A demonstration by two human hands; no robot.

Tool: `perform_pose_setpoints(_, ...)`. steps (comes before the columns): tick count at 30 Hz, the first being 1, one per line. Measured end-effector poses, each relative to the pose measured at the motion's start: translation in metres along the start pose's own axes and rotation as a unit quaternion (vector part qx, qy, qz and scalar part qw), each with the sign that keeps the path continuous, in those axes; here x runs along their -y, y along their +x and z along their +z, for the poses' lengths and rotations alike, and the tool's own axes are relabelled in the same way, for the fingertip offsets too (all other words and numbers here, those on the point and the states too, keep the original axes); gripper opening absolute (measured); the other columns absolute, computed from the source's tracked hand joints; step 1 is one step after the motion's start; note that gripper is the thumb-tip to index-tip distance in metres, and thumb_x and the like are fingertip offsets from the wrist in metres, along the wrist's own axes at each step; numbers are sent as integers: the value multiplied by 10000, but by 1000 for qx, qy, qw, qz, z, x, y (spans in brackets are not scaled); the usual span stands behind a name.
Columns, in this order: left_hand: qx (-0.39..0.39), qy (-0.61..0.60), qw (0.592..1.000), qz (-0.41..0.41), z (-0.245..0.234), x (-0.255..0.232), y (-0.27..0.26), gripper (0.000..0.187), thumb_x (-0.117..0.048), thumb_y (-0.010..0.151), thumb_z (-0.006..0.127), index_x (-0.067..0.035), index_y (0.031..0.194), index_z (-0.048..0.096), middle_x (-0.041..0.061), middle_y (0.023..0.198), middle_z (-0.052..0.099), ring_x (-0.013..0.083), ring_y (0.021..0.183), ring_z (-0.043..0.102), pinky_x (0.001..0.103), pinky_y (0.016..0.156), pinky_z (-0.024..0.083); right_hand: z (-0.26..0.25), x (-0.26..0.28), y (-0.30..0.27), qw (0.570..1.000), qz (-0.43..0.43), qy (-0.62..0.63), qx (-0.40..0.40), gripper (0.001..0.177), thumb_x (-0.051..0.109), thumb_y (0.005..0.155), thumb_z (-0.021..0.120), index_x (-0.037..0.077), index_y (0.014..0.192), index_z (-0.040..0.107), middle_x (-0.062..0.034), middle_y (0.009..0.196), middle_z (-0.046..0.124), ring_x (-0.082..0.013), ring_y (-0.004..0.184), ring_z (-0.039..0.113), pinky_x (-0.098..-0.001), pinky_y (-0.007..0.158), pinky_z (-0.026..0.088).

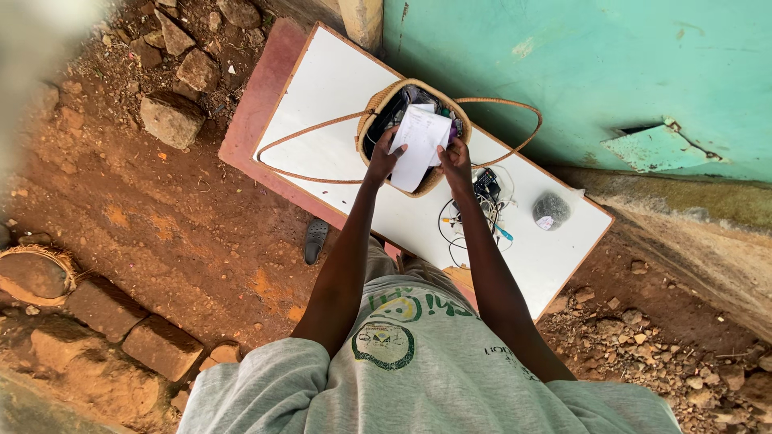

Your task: The person unpacks items from a woven basket onto a table, removing paper sheets, a spray bottle, plastic bags, cables, adapters, and electronic accessories by hand.

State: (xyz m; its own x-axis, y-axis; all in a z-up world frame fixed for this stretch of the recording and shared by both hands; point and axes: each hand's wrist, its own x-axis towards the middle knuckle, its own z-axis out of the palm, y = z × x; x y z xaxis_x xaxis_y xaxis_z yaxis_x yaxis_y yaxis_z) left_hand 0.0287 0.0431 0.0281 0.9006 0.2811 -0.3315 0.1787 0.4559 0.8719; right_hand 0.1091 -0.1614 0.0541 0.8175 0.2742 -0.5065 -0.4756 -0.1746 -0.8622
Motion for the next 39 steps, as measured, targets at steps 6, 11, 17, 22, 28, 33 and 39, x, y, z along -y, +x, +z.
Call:
perform_pose_setpoints(6,-18,43,998,46,-4,-15,9,539,-10,951,680,-34,1457,495,107,1364,619,190,1275,583,335,1062,472,11,13,21,995,-20,51,80,571,276,966,746,60,1427,487,-19,1013,760,-88,879,707,-273,741,576)
perform_pose_setpoints(11,-22,71,996,47,-7,-20,15,521,-40,964,684,-31,1451,501,119,1325,637,192,1228,603,334,1029,489,22,10,19,996,-7,50,75,403,253,1006,719,33,1324,607,-33,1017,757,-106,839,714,-285,699,587)
perform_pose_setpoints(17,-9,39,999,20,-8,-23,23,445,-127,1022,654,-54,1430,490,85,1150,715,133,1057,664,287,907,529,21,6,13,997,1,67,42,327,217,993,704,57,1269,638,-35,1023,754,-112,838,729,-297,712,620)
perform_pose_setpoints(22,-25,108,989,102,-9,-24,36,342,-117,1036,664,-37,1360,586,56,1058,668,110,948,603,266,844,501,19,0,8,997,21,71,3,281,212,1012,697,66,1248,649,-23,1020,748,-112,833,713,-296,729,617)
perform_pose_setpoints(28,15,212,975,62,1,-45,39,322,-156,955,723,-42,1246,647,38,1026,673,108,854,639,264,755,540,26,-5,2,990,29,126,-61,299,202,993,686,92,1270,661,-10,1008,754,-99,778,690,-274,685,589)
perform_pose_setpoints(33,71,303,949,47,1,-46,45,376,-245,915,777,-15,1197,681,107,1045,753,174,874,696,334,774,550,28,-9,-2,986,24,127,-105,288,190,1004,693,66,1262,665,-24,988,749,-98,754,684,-255,639,566)
perform_pose_setpoints(39,109,327,937,60,6,-32,52,352,-228,896,763,-30,1172,675,135,1069,757,240,962,729,373,840,548,32,-14,-18,979,20,127,-160,298,187,986,705,67,1256,663,-21,959,754,-87,743,686,-243,622,562)
